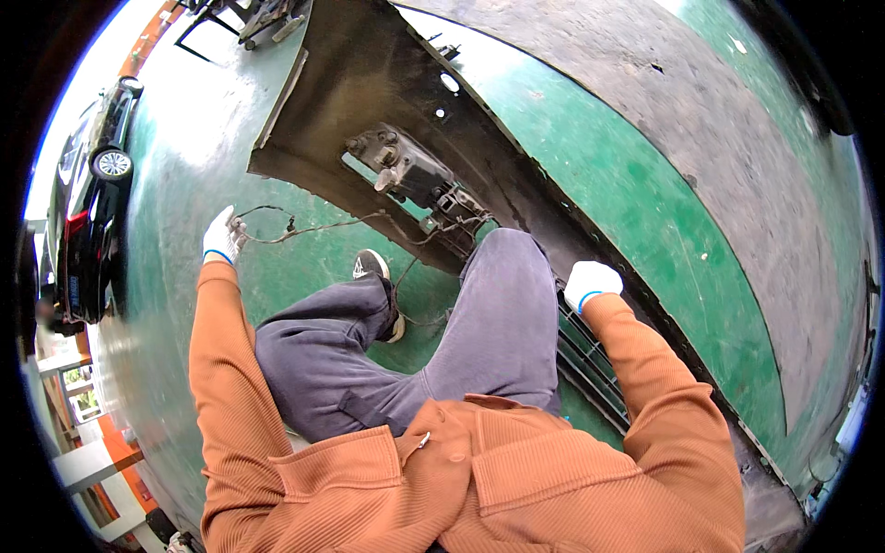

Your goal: The person uses a screwdriver to remove screws and disassemble a car bumper cover. They remove a plastic trim piece and then proceed to detach a mechanical component from the bumper assembly.

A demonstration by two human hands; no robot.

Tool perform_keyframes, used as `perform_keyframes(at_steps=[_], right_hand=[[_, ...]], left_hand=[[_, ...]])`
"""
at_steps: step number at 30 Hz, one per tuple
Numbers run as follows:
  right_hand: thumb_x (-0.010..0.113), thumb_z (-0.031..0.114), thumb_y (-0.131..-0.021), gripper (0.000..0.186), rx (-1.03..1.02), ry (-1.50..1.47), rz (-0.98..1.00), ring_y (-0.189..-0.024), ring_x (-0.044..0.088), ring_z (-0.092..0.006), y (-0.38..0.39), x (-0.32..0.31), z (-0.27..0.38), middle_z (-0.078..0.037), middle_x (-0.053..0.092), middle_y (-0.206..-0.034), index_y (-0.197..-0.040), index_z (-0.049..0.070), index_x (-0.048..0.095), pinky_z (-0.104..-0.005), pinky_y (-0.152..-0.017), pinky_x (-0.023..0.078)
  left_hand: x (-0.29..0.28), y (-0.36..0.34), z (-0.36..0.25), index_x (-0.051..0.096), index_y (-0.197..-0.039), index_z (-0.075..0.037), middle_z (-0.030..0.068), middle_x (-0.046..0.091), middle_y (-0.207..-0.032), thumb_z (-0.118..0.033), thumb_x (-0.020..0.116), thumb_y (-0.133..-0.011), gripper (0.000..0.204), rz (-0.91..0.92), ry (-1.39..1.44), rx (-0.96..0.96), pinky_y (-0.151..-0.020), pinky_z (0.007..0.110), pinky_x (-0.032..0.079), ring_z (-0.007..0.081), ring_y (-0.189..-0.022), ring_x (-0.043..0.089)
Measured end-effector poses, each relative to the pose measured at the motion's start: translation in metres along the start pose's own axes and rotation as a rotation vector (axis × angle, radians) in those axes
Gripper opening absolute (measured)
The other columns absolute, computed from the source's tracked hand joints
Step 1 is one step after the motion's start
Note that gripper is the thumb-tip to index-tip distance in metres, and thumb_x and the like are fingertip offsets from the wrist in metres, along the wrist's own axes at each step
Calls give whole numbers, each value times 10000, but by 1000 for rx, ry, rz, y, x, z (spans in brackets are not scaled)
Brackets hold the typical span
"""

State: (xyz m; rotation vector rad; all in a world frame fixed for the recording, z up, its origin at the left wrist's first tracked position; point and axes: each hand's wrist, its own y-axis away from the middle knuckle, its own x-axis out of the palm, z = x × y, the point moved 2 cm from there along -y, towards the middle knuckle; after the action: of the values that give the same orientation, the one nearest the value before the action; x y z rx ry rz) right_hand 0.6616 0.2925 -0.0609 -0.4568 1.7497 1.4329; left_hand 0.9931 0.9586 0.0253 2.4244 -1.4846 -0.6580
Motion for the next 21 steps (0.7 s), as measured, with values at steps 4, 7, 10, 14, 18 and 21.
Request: perform_keyframes(at_steps=[4,7,10,14,18,21], right_hand=[[573,231,-917,345,3,-7,-7,-1076,752,-389,0,3,6,-214,776,-1136,-1091,64,819,-453,-923,588],[572,230,-920,350,12,-16,-5,-1085,750,-392,3,2,9,-216,775,-1143,-1104,62,816,-454,-934,585],[572,229,-921,349,21,-17,-11,-1086,750,-394,-1,7,4,-217,774,-1147,-1104,60,817,-454,-938,585],[573,229,-921,348,27,-27,8,-1090,748,-395,2,2,0,-220,771,-1150,-1101,59,817,-453,-939,585],[571,229,-920,348,5,-38,2,-1090,746,-397,0,2,1,-223,770,-1145,-1094,57,818,-453,-936,586],[572,228,-918,346,19,-45,9,-1082,749,-394,2,3,0,-220,773,-1141,-1088,57,819,-455,-930,588]], left_hand=[[-3,-7,1,628,-978,-168,6,598,-837,-391,770,-953,266,9,-18,23,-645,360,487,175,-755,618],[-3,-8,4,585,-911,-166,14,565,-803,-392,766,-955,293,51,-34,28,-601,362,475,180,-724,599],[5,-3,5,638,-1029,-125,31,551,-818,-389,728,-974,284,14,-38,37,-544,322,428,172,-670,559],[18,8,6,644,-1071,-102,42,541,-823,-425,733,-967,351,41,-233,25,-539,328,436,159,-658,542],[9,5,5,615,-1327,-78,130,581,-1171,-461,714,-970,533,55,-292,-4,-585,346,485,248,-880,626],[11,-1,4,476,-1587,-102,210,293,-1696,-479,675,-984,739,71,-272,-9,-647,370,526,377,-1183,646]])
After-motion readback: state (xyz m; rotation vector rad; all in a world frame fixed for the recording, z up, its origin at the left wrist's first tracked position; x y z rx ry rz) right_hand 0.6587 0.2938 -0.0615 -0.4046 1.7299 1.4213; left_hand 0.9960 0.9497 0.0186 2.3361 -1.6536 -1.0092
